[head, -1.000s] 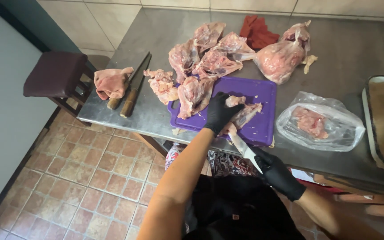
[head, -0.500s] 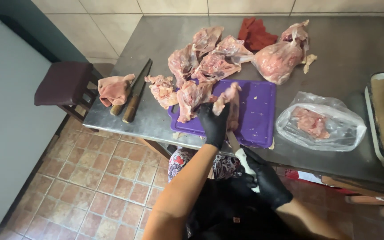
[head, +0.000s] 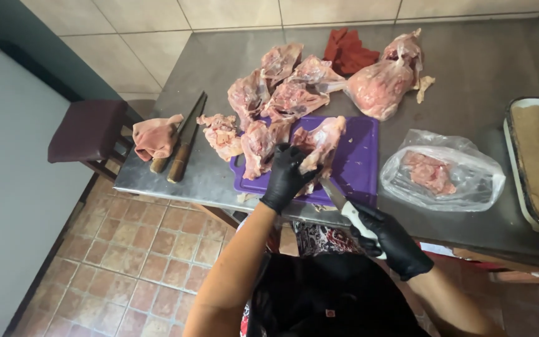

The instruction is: Trimming and slicing raw chicken breasts on a cutting board using a knife in a food preparation area.

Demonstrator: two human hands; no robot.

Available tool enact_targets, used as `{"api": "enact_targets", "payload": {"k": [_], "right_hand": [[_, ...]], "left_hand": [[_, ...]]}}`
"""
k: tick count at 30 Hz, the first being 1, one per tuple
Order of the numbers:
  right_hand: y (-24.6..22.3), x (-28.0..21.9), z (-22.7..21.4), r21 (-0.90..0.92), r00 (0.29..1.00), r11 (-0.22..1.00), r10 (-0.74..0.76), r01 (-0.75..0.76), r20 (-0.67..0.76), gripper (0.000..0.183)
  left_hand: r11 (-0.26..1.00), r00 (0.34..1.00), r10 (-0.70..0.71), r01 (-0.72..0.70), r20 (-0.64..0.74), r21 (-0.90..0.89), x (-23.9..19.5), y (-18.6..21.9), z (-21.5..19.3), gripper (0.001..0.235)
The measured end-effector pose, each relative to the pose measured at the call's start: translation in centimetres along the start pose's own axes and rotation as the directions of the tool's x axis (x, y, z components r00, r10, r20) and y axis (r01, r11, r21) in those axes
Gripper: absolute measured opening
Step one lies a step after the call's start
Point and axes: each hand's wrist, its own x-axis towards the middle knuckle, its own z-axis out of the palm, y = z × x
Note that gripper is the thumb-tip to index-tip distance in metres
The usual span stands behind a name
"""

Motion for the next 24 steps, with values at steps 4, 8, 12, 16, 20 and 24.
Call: {"api": "enact_targets", "payload": {"k": [4, 8, 12, 16, 20, 24], "right_hand": [[-0.6, -0.2, -0.2, 0.018, 0.999, 0.999, -0.027, 0.028, -0.025, 0.048], [-1.3, 0.7, -1.6, -0.064, 0.992, 0.992, -0.109, 0.105, -0.061, 0.046], [-0.4, 0.8, -1.6, -0.258, 0.978, 0.960, -0.149, 0.108, -0.147, 0.044], [-1.4, -0.4, -1.0, -0.380, 0.968, 0.923, -0.148, 0.060, -0.204, 0.043], [-2.1, -1.7, -1.0, -0.382, 0.951, 0.922, -0.173, 0.065, -0.257, 0.044], [-1.8, -3.4, -3.6, -0.323, 0.931, 0.945, -0.165, 0.054, -0.326, 0.044]], "left_hand": [[0.995, 0.987, 0.098, -0.099, 0.130, -0.001, 0.9, -0.6, -0.3, 0.038], [0.994, 0.969, -0.095, 0.104, 0.228, -0.027, -1.5, -6.6, 3.8, 0.053], [0.943, 0.899, -0.332, 0.323, 0.286, 0.081, 0.2, -5.4, 2.6, 0.054], [0.871, 0.934, -0.344, 0.280, 0.094, 0.404, 0.4, 0.7, 1.4, 0.046], [0.957, 0.952, -0.043, -0.048, 0.304, 0.286, -2.0, 0.6, 8.1, 0.026], [0.950, 0.869, -0.080, -0.081, 0.488, 0.302, -0.9, 5.4, 7.8, 0.051]]}}
